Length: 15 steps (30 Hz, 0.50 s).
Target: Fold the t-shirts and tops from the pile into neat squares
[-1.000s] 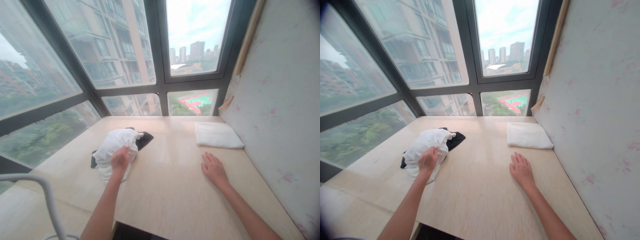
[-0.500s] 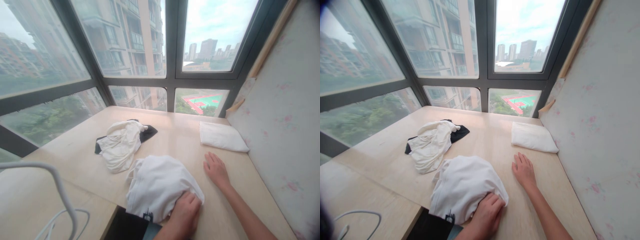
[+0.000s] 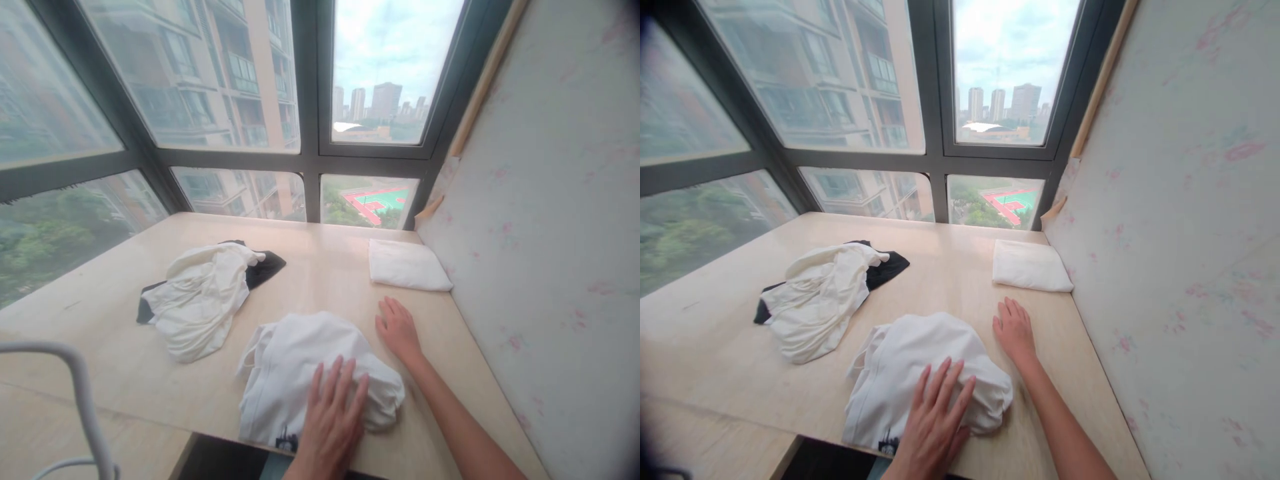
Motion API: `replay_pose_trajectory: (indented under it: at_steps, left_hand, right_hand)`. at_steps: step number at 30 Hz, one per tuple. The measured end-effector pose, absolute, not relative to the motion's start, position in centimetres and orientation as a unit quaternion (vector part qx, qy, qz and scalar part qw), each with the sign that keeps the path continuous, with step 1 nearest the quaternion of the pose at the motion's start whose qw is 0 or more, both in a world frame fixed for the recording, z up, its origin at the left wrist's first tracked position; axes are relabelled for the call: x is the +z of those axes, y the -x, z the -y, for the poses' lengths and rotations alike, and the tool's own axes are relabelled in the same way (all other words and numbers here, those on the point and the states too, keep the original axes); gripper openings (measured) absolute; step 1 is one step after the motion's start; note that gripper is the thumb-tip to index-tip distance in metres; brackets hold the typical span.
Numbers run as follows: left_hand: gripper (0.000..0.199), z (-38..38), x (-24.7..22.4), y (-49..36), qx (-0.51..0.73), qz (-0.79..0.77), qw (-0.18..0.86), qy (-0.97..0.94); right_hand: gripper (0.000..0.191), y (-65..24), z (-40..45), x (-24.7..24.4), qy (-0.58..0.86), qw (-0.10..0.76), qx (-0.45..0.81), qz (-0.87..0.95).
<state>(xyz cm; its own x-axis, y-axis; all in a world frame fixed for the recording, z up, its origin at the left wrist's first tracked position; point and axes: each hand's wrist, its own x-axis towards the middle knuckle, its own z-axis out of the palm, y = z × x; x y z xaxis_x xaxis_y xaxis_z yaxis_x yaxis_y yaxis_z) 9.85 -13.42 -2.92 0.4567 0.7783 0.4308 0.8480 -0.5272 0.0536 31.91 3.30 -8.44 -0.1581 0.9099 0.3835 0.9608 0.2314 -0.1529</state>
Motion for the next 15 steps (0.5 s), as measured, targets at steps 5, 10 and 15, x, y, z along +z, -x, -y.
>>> replay_pose_trajectory:
  at_steps: [5,10,15]
  left_hand:
    - [0.062,9.7,-1.1,-3.2,-0.219,0.659,-0.031,0.719]
    - [0.028,6.0,2.1,-1.4,-0.478,0.687,-0.31,0.451]
    - [0.041,5.7,6.0,-0.8,-0.579,0.588,-0.462,0.326]
  right_hand:
    - [0.036,-31.6,-3.0,-7.6,0.626,0.216,-0.04,0.749]
    - [0.033,-31.4,-3.1,-7.0,0.624,0.224,-0.014,0.748]
    - [0.029,-31.5,-2.9,-6.8,0.624,0.231,-0.001,0.747]
